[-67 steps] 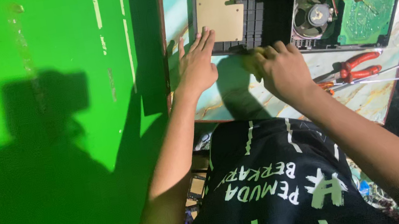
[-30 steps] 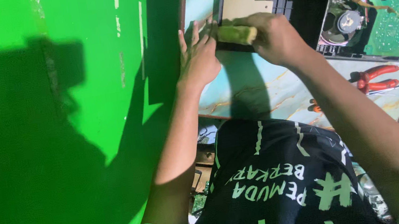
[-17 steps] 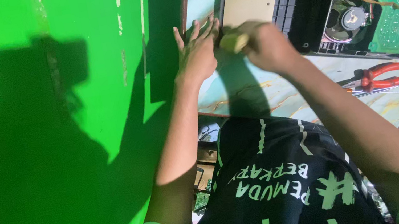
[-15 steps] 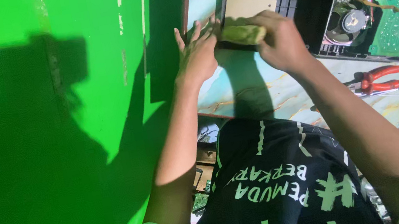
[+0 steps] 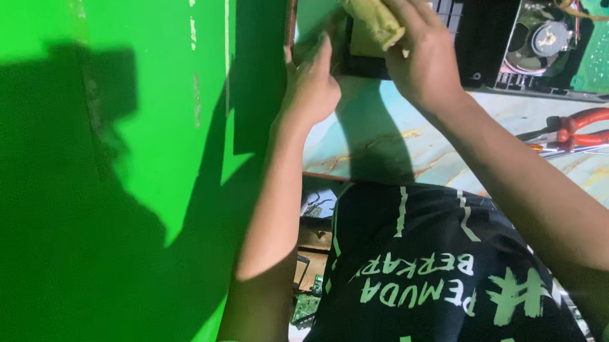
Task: The person wipes internal electronic components with a sponge, then moves small parts around on a table and picks up an item from the floor.
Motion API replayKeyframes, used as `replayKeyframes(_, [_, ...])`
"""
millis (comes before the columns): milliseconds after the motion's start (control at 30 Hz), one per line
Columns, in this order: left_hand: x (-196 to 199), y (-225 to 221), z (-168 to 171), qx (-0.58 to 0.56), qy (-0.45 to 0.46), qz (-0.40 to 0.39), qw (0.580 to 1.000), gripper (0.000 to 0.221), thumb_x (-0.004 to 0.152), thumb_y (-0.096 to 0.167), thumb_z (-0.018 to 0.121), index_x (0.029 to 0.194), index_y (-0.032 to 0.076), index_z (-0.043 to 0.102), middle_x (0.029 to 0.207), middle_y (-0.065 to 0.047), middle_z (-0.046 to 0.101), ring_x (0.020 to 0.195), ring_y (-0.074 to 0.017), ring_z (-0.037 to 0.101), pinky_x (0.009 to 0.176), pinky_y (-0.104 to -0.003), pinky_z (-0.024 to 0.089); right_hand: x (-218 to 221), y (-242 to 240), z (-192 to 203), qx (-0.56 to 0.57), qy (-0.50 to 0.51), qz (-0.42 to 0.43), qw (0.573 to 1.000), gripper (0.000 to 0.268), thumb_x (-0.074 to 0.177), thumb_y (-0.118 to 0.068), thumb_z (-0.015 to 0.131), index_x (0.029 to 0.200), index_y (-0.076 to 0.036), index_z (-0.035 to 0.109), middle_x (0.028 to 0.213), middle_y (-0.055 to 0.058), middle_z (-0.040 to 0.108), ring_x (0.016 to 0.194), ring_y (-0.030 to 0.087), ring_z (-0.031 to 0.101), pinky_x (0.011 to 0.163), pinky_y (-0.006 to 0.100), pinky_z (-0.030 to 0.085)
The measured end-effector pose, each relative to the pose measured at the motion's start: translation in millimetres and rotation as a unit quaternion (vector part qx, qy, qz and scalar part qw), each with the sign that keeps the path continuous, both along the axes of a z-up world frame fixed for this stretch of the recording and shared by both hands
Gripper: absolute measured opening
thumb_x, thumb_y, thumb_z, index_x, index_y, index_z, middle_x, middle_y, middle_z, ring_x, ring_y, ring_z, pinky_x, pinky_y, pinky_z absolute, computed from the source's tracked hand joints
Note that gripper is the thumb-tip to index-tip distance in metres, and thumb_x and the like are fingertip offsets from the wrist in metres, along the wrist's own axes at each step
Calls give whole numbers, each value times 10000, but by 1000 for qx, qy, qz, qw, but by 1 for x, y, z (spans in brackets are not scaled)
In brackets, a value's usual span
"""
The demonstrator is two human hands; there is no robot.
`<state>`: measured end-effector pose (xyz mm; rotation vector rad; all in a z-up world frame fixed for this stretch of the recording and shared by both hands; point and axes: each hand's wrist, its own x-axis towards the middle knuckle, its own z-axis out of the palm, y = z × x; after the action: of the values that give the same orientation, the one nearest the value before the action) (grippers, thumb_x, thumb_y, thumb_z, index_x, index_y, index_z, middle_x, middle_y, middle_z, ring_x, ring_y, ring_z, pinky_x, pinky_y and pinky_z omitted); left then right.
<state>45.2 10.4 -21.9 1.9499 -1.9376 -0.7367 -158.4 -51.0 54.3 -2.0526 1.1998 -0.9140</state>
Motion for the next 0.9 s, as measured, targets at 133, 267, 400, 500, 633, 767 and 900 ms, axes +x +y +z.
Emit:
replayKeyframes(133, [5, 6, -11, -6, 165, 159, 973, 734, 842, -87, 474, 1549, 53, 335, 1426, -265, 578, 1326, -407, 550, 1116, -473, 440, 9, 0, -9, 209, 89, 75, 971, 510, 899, 22, 647, 1404, 25, 574, 1131, 265, 699, 1055, 425, 679, 935, 466, 531])
replayKeyframes(267, [6, 8, -13, 28, 253, 254, 933, 662, 881, -88, 469, 1515, 73, 368, 1343, -212, 636, 1150, -330, 669, 1005, -421, 539, 10, 3, -10, 283, -156, 51, 945, 473, 962, 17, 584, 1432, 19, 522, 1274, 232, 693, 1199, 353, 690, 1059, 399, 529])
replayKeyframes(400, [1, 19, -19, -31, 215, 285, 933, 627, 864, -116, 488, 1462, 62, 423, 1350, -189, 624, 1168, -290, 640, 1005, -418, 520, 8, 8, -11, 7, 124, -5, 992, 579, 837, 66, 622, 1409, 4, 556, 1285, 213, 729, 1065, 399, 644, 1002, 441, 502])
replayKeyframes(500, [-3, 25, -28, 6, 242, 306, 921, 600, 893, -90, 466, 1468, 75, 420, 1366, -175, 603, 1132, -278, 659, 987, -402, 543, 6, 8, -13, 267, 186, 51, 944, 584, 877, -36, 699, 1441, -90, 559, 1100, 273, 654, 1038, 400, 642, 983, 451, 494])
replayKeyframes(633, [-3, 29, -40, -63, 246, 298, 920, 552, 931, -108, 443, 1456, 59, 461, 1420, -209, 569, 1256, -298, 603, 1058, -412, 500, 4, 8, -16, 278, -106, 37, 954, 494, 945, -11, 604, 1436, -47, 571, 1267, 232, 678, 1185, 375, 664, 1072, 418, 540])
replayKeyframes(767, [0, 27, -39, -52, 311, 328, 891, 533, 969, -94, 399, 1471, 78, 448, 1429, -205, 573, 1195, -281, 619, 1047, -394, 500, 0, 13, -14, 25, 140, 129, 981, 637, 725, -89, 724, 1349, -42, 607, 1177, 238, 704, 1029, 406, 658, 931, 464, 527])
replayKeyframes(900, [4, 27, -28, -56, 325, 326, 886, 512, 992, -75, 380, 1465, 97, 472, 1440, -179, 604, 1230, -261, 634, 1065, -386, 506, -3, 19, -8, 95, 252, 171, 948, 469, 820, -170, 754, 1252, -27, 639, 938, 215, 742, 783, 351, 717, 806, 462, 567])
